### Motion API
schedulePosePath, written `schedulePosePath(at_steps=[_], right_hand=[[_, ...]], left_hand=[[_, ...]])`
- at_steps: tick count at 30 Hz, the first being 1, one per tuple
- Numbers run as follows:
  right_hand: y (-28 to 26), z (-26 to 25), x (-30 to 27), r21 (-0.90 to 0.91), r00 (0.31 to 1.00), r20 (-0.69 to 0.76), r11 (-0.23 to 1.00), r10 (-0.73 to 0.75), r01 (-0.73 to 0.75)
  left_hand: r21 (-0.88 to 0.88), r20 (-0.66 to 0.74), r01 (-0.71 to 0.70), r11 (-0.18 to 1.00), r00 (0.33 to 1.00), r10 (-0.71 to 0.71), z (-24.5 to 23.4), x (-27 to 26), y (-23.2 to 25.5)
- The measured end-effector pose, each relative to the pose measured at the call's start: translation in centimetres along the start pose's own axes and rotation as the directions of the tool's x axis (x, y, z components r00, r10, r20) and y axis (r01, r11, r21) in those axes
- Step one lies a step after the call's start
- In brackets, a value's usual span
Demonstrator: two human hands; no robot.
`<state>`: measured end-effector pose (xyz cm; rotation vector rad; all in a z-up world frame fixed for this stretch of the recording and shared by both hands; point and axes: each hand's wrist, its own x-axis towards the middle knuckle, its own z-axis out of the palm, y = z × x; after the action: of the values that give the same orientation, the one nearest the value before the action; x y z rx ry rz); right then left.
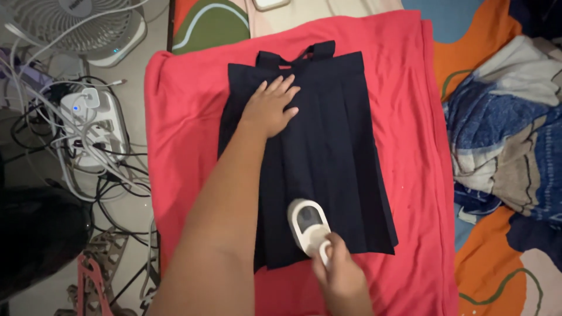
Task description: Steam a white shirt and a blue pleated skirt using a handheld steamer on a bed.
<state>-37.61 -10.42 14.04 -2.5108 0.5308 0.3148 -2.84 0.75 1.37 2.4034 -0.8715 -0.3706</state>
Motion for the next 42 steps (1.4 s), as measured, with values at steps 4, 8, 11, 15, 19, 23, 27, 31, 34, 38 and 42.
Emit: schedulePosePath(at_steps=[4, 8, 11, 15, 19, 23, 27, 31, 34, 38, 42], right_hand=[[-2.7, -1.9, 4.1, -0.018, 0.988, -0.15, 0.999, -0.033, 0.031], [-6.7, -2.9, 14.1, -0.005, 0.955, -0.272, 0.993, -0.115, 0.118], [-7.3, -2.9, 15.2, -0.097, 0.959, -0.241, 0.987, -0.147, 0.126], [-3.8, -1.8, 6.2, -0.024, 0.989, -0.148, 1.0, -0.012, 0.008], [0.2, -0.2, -0.6, -0.015, 0.989, -0.123, 0.997, 0.079, -0.081], [-4.2, -1.7, 4.1, 0.017, 0.989, -0.139, 0.999, 0.049, -0.047], [-5.3, -1.0, 5.8, -0.035, 0.984, -0.177, 0.999, 0.009, -0.015], [-0.2, 0.7, -0.6, 0.018, 0.997, -0.074, 1.0, 0.011, -0.01], [3.2, 1.4, -4.5, -0.012, 0.998, -0.048, 0.999, 0.038, -0.039], [0.2, -0.6, -1.2, -0.007, 0.986, -0.142, 0.996, 0.087, -0.089], [-4.1, -1.8, 3.2, -0.035, 0.981, -0.145, 0.991, 0.125, -0.132]], left_hand=[[0.101, -0.169, -0.065, 0.993, 0.982, 0.082, 1.7, -0.5, -0.2], [0.087, -0.199, -0.069, 0.994, 0.976, 0.085, 2.0, -0.7, -0.5], [0.098, -0.166, -0.053, 0.994, 0.984, 0.069, 1.9, -1.0, 0.1], [0.179, -0.14, -0.039, 0.983, 0.988, 0.064, 0.9, 0.2, -0.6], [0.112, -0.134, -0.043, 0.993, 0.989, 0.058, 1.6, -0.8, -0.2], [0.124, -0.141, -0.038, 0.992, 0.988, 0.056, 1.3, -0.9, 0.2], [0.087, -0.149, -0.04, 0.995, 0.987, 0.053, 1.2, -1.5, 0.7], [0.109, -0.16, -0.023, 0.994, 0.986, 0.041, 0.9, -0.7, 0.7], [0.115, -0.158, 0.035, 0.993, 0.987, -0.017, 1.5, -1.0, 2.4], [0.13, -0.313, 0.205, 0.97, 0.937, -0.156, 2.7, -2.4, 5.9], [0.11, -0.469, 0.152, 0.982, 0.879, -0.083, 4.5, -4.6, 6.0]])
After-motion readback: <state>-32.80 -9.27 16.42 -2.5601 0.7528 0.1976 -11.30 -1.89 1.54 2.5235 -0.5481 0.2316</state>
